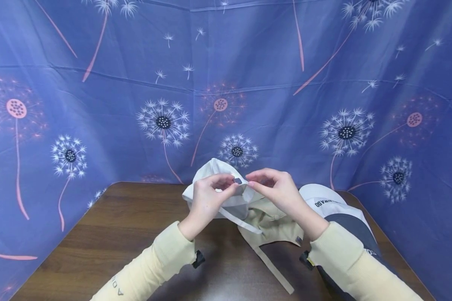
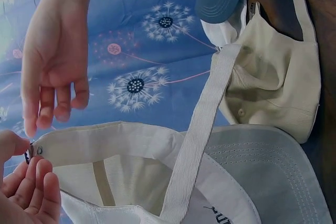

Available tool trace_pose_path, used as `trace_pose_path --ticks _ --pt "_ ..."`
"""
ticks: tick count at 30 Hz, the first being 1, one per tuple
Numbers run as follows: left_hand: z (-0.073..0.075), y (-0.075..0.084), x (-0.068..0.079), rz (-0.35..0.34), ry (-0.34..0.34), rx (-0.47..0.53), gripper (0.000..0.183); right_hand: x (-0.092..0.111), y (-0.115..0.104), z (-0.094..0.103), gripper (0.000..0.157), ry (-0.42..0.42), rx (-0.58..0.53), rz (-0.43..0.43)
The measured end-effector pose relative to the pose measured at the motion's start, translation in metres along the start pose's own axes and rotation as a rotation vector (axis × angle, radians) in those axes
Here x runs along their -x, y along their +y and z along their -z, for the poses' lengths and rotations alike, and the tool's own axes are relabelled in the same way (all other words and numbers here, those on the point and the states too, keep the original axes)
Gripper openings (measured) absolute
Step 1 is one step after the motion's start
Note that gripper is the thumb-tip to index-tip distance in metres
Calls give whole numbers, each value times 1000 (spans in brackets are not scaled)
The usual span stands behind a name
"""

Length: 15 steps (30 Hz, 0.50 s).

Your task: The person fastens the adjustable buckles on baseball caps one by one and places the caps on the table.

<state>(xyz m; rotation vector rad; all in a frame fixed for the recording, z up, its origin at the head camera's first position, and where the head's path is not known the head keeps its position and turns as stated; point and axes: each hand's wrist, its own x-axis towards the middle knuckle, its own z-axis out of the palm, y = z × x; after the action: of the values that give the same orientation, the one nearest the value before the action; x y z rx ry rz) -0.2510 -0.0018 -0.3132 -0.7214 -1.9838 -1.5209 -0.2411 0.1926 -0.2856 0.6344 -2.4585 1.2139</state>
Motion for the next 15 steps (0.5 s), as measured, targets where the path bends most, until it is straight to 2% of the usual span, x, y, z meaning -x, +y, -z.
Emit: trace_pose_path --ticks 3,5,11,15 --pt "1 1 -1 10 -1 6 15 -6 5 -2 22 4 111 163" --pt "3 7 -1 15 -1 15 14 -9 9 -4 23 -6 142 229" --pt "10 30 1 20 -11 50 12 -15 15 -6 27 -70 127 263" --pt "11 34 1 24 -18 45 12 -19 18 -6 30 -94 105 304"
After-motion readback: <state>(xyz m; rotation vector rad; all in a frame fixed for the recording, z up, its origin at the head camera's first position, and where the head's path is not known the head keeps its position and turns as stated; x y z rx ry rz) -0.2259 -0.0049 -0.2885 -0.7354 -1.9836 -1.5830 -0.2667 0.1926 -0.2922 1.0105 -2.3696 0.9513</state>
